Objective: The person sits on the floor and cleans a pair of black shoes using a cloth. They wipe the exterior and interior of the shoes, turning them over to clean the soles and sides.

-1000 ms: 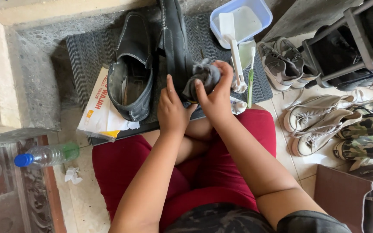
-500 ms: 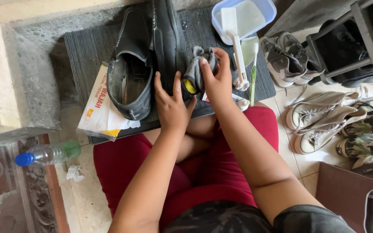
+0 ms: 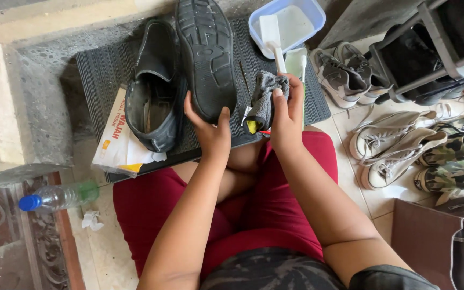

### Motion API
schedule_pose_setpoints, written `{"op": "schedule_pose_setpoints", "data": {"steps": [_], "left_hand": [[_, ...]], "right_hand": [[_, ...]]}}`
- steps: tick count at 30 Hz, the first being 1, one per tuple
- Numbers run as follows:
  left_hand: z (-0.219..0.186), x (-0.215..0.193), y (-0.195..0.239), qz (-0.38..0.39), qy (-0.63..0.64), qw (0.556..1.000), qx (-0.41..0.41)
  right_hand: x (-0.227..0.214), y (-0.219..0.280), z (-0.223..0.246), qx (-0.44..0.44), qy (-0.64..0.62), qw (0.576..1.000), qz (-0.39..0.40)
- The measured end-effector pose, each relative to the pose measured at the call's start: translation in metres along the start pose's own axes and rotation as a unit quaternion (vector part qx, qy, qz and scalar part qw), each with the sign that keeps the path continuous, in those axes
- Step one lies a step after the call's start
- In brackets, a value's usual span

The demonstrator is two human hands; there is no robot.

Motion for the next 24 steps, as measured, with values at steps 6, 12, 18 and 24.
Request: {"op": "schedule_pose_setpoints", "data": {"steps": [6, 12, 18, 24], "left_hand": [[-0.029, -0.005, 0.004, 0.04, -0.259, 0.949, 0.175], [-0.033, -0.003, 0.01, 0.037, -0.269, 0.925, 0.268], [-0.028, -0.01, -0.001, 0.047, -0.229, 0.945, 0.228], [-0.015, -0.017, -0.006, 0.022, -0.228, 0.956, 0.185]], "right_hand": [[0.013, 0.006, 0.009, -0.003, 0.062, 0.995, 0.075], [0.025, 0.011, 0.009, -0.064, 0.156, 0.98, 0.109], [0.039, 0.017, -0.002, -0.043, 0.195, 0.969, 0.148], [0.052, 0.021, 0.01, -0.073, 0.234, 0.957, 0.157]]}}
Point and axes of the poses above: each hand's wrist, its own y-axis away from the middle knuckle, its own x-axis out of the palm, z = x × y, the point moved 9 cm from there along -y, towards the middle knuckle, and after that the axes turned 3 degrees about -z, right-handed, at the moved point
